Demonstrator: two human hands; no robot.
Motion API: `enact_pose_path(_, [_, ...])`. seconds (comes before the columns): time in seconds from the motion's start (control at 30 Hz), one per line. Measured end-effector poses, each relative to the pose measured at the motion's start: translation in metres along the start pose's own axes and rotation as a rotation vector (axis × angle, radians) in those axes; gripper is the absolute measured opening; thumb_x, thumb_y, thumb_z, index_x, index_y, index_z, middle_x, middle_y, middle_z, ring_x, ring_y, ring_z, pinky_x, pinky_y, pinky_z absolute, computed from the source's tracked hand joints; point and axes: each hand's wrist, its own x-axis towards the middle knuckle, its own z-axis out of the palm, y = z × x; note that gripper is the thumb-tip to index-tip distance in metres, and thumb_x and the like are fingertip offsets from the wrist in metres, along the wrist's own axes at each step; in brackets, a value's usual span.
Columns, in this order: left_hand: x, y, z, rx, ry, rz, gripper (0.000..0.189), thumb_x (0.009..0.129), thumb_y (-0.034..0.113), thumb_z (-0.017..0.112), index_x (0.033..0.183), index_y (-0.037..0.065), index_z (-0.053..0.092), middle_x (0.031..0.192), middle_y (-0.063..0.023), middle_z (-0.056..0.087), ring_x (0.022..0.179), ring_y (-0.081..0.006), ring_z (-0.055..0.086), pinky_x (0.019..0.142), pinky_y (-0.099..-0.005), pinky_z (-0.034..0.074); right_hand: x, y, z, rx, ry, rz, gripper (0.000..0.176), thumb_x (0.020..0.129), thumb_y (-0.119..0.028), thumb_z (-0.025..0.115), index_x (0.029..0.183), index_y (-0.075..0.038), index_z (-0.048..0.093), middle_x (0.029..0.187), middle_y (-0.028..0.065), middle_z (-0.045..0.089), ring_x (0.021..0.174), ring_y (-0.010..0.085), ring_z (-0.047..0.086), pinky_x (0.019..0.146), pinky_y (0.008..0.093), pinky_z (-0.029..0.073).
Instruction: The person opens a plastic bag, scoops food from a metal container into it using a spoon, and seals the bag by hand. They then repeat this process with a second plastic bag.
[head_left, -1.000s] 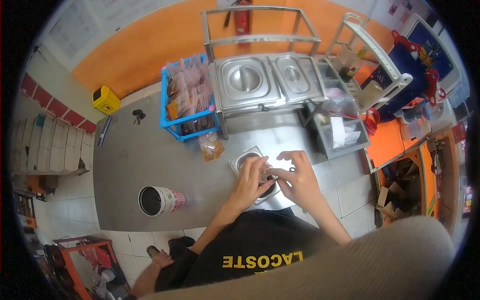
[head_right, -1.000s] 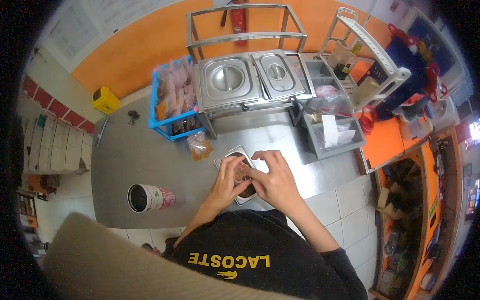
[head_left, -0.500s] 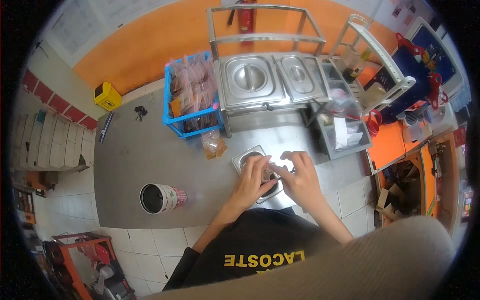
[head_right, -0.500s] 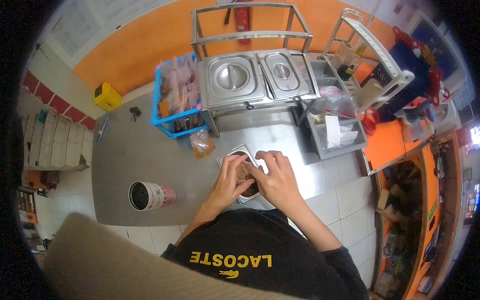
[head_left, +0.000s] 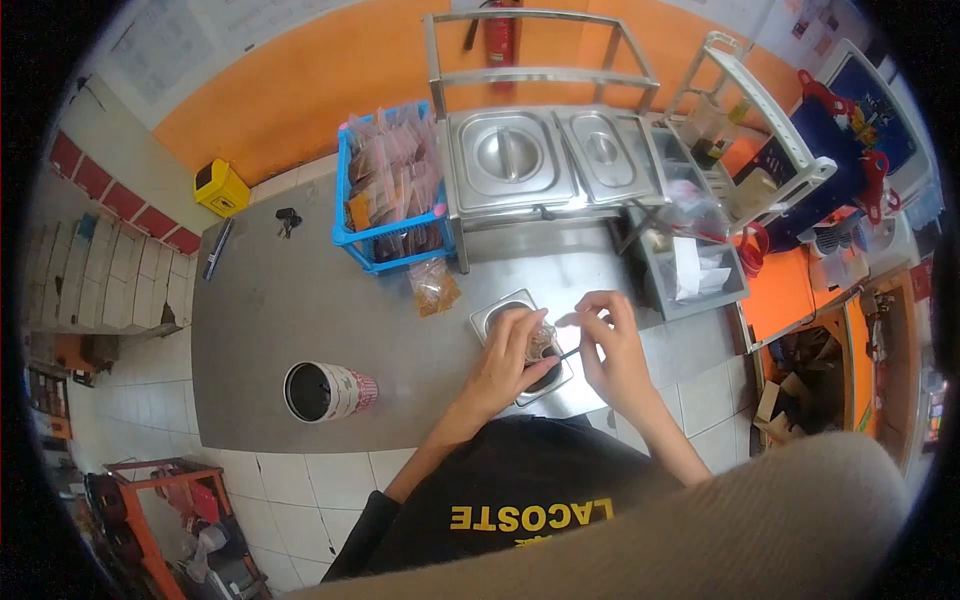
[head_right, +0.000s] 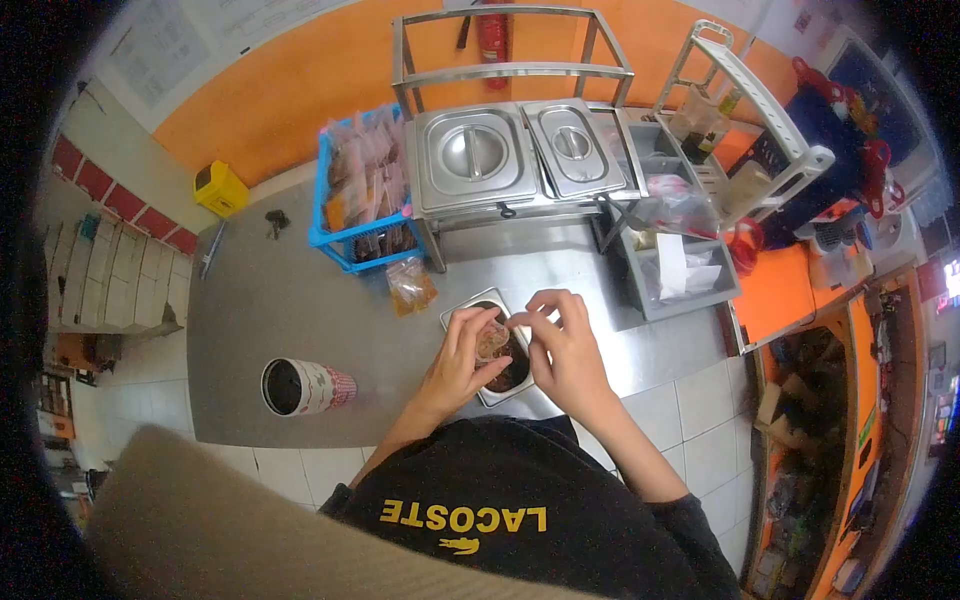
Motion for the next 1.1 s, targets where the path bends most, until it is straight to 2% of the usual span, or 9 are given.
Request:
enact_pose_path(0.2, [-0.002,-0.002,0.002,-0.02,-0.011,0.02,0.064,0.076,0.013,0.076,0.131,0.003,0.046,0.117,-0.0152,0.045,0.106,-0.032,0.051,0.09,-0.0396,0.045,0.002,0.011,0.007,0.285,-0.181,0.266,0.019,0.078,-0.012,0.068,0.096,-0.008,0.069,0.102,0.008,0.054,0.098,0.0246,0.054,0.074,0.0334,0.048])
enact_pose_path(0.3, [-0.001,-0.001,0.0,0.026,-0.008,0.046,0.064,0.075,0.013,0.077,0.13,0.003,0.046,0.117,-0.0152,0.045,0.107,-0.0326,0.051,0.09,-0.0398,0.045,0.002,0.017,0.011,0.371,-0.204,0.249,0.02,0.076,-0.013,0.07,0.094,-0.008,0.07,0.101,0.0068,0.055,0.096,0.0214,0.056,0.071,0.0317,0.048])
enact_pose_path(0.5, [-0.002,-0.001,-0.001,0.055,-0.022,0.045,0.065,0.076,0.012,0.076,0.132,0.004,0.045,0.117,-0.0151,0.045,0.109,-0.0319,0.051,0.091,-0.0397,0.045,0.006,0.014,0.009,0.351,-0.168,0.247,0.017,0.075,-0.011,0.07,0.092,-0.009,0.071,0.099,0.0057,0.056,0.092,0.0202,0.058,0.07,0.0304,0.048])
enact_pose_path(0.8, [-0.002,-0.001,0.0,0.079,-0.003,0.069,0.062,0.075,0.013,0.077,0.128,0.002,0.048,0.116,-0.0142,0.046,0.106,-0.0319,0.051,0.09,-0.0395,0.045,0.006,0.011,0.013,0.266,-0.099,0.229,0.014,0.075,-0.012,0.072,0.088,-0.007,0.07,0.097,0.0063,0.057,0.093,0.0228,0.057,0.067,0.0314,0.049])
enact_pose_path(0.9, [-0.003,-0.003,-0.001,0.082,-0.013,0.083,0.065,0.077,0.013,0.076,0.133,0.004,0.044,0.118,-0.0151,0.044,0.108,-0.0307,0.052,0.091,-0.0382,0.046,0.006,0.008,0.009,0.256,-0.05,0.198,0.013,0.075,-0.011,0.071,0.087,-0.006,0.069,0.096,0.0068,0.057,0.093,0.0238,0.055,0.071,0.0328,0.047])
enact_pose_path(1.0, [-0.005,-0.004,0.0,0.023,-0.02,0.018,0.064,0.078,0.013,0.075,0.133,0.004,0.043,0.118,-0.0146,0.043,0.107,-0.0286,0.053,0.091,-0.0371,0.046,0.008,-0.003,-0.003,0.15,0.019,0.096,0.013,0.074,-0.009,0.072,0.086,-0.006,0.069,0.095,0.0071,0.056,0.094,0.0245,0.053,0.076,0.034,0.045])
enact_pose_path(1.1, [-0.006,-0.006,0.001,-0.007,-0.02,0.003,0.063,0.08,0.014,0.074,0.134,0.004,0.042,0.119,-0.0143,0.042,0.106,-0.0271,0.053,0.091,-0.0361,0.046,0.01,-0.022,-0.017,0.129,-0.003,0.088,0.013,0.074,-0.007,0.072,0.086,-0.007,0.068,0.096,0.0069,0.055,0.095,0.0251,0.052,0.08,0.0338,0.043])
